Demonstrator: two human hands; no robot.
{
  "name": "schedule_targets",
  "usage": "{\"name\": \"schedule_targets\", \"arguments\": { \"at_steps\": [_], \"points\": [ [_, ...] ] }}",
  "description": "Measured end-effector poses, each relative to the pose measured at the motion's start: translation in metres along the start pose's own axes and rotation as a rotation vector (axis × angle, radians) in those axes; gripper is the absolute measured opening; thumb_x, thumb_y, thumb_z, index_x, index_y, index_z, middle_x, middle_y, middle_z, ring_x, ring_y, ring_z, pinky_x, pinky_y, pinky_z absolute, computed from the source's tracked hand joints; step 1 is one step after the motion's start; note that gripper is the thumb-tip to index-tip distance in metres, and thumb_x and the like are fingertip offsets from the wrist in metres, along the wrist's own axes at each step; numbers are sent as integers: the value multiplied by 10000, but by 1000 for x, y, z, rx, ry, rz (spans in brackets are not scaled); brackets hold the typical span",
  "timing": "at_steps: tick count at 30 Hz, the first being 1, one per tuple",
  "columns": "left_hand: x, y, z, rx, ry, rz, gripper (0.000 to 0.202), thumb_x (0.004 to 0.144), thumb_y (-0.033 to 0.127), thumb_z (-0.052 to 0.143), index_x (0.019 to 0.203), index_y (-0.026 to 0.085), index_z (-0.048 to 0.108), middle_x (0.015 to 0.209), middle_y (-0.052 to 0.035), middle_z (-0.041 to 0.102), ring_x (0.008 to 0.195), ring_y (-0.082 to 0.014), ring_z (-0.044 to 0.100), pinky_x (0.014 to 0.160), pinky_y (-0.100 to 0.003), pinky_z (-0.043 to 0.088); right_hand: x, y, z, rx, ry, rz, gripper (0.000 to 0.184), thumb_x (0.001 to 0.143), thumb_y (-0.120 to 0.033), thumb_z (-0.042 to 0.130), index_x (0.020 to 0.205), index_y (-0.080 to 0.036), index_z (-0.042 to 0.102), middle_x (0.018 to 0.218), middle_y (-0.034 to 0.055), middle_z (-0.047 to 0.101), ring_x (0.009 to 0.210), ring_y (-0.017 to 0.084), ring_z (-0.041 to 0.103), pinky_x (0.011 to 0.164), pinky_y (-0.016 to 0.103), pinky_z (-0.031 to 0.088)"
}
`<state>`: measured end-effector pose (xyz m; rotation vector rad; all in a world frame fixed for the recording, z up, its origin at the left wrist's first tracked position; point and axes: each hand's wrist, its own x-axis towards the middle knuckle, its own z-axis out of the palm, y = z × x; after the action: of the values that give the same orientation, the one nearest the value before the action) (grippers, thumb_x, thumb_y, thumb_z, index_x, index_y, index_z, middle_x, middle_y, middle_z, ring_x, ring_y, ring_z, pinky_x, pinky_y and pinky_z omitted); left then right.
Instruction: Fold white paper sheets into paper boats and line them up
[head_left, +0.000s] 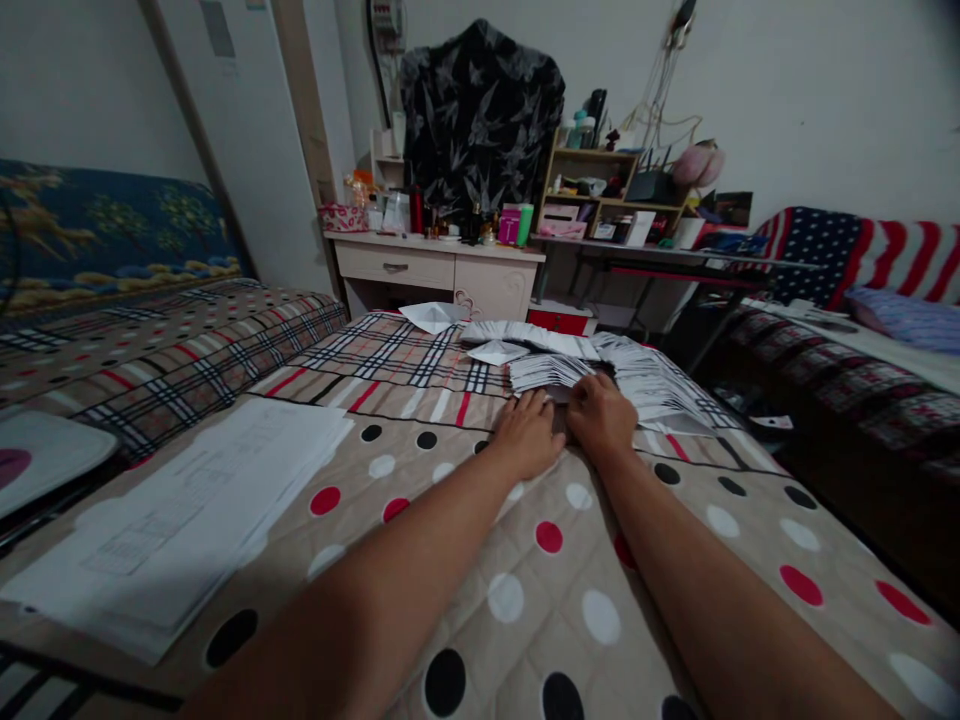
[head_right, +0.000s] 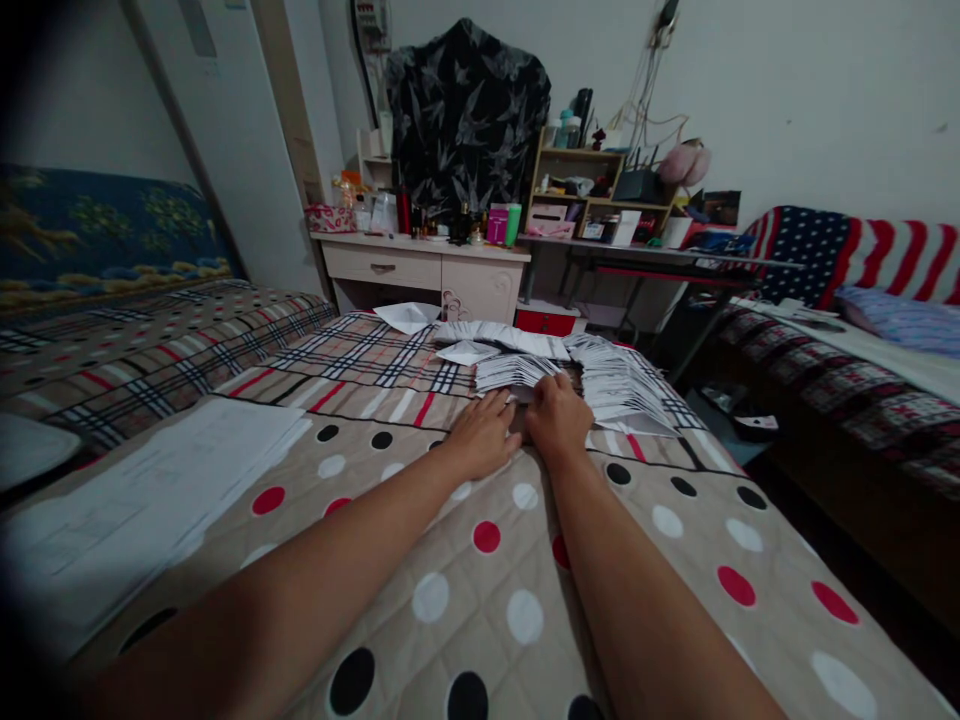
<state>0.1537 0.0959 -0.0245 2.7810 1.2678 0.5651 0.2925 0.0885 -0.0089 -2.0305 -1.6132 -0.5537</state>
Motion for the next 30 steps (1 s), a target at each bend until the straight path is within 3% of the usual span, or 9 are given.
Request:
{"name": "schedule_targets", "arguments": {
  "at_steps": [5, 14, 21, 25, 30],
  "points": [
    [2, -2, -1, -20, -51, -20, 587, 899, 380, 398, 1433, 139, 418, 1561, -137, 314, 1448, -286, 253, 1174, -458, 251, -6, -11, -9, -49, -119, -124, 258, 859, -246, 482, 858, -206, 737, 914, 54, 715, 756, 188, 638, 575, 287, 312],
    [3, -5, 1, -18, -57, -18, 610, 886, 378, 371, 1435, 113, 402, 1550, -126, 346, 1436, -256, 274, 1176, -442, 236, -7, -14, 1, -25, -216, -217, 348, 906, -190, 426, 1070, -219, 731, 1118, 61, 722, 1007, 217, 625, 789, 268, 439],
    [1, -2, -1, -10, -25, -42, 585, 889, 392, 368, 1412, 138, 434, 1528, -92, 392, 1407, -232, 314, 1167, -427, 241, -10, -5, 9, -25, -299, -254, 452, 919, -153, 375, 1297, -186, 620, 1339, 53, 616, 1115, 242, 560, 944, 323, 427],
    [-8, 4, -7, -10, -25, -70, 562, 918, 403, 319, 1400, 148, 455, 1541, -84, 375, 1418, -230, 299, 1173, -467, 216, -20, -3, 8, -13, -355, -256, 467, 969, -253, 337, 1404, -213, 503, 1456, 64, 509, 1200, 249, 526, 990, 394, 416],
    [-33, 8, -17, -34, -90, -126, 583, 926, 408, 309, 1454, 172, 381, 1585, -79, 290, 1462, -243, 230, 1175, -503, 204, -39, -8, -5, -92, -430, -250, 497, 998, -339, 256, 1461, -241, 407, 1546, 70, 381, 1382, 266, 365, 1080, 489, 325]
  ]
}}
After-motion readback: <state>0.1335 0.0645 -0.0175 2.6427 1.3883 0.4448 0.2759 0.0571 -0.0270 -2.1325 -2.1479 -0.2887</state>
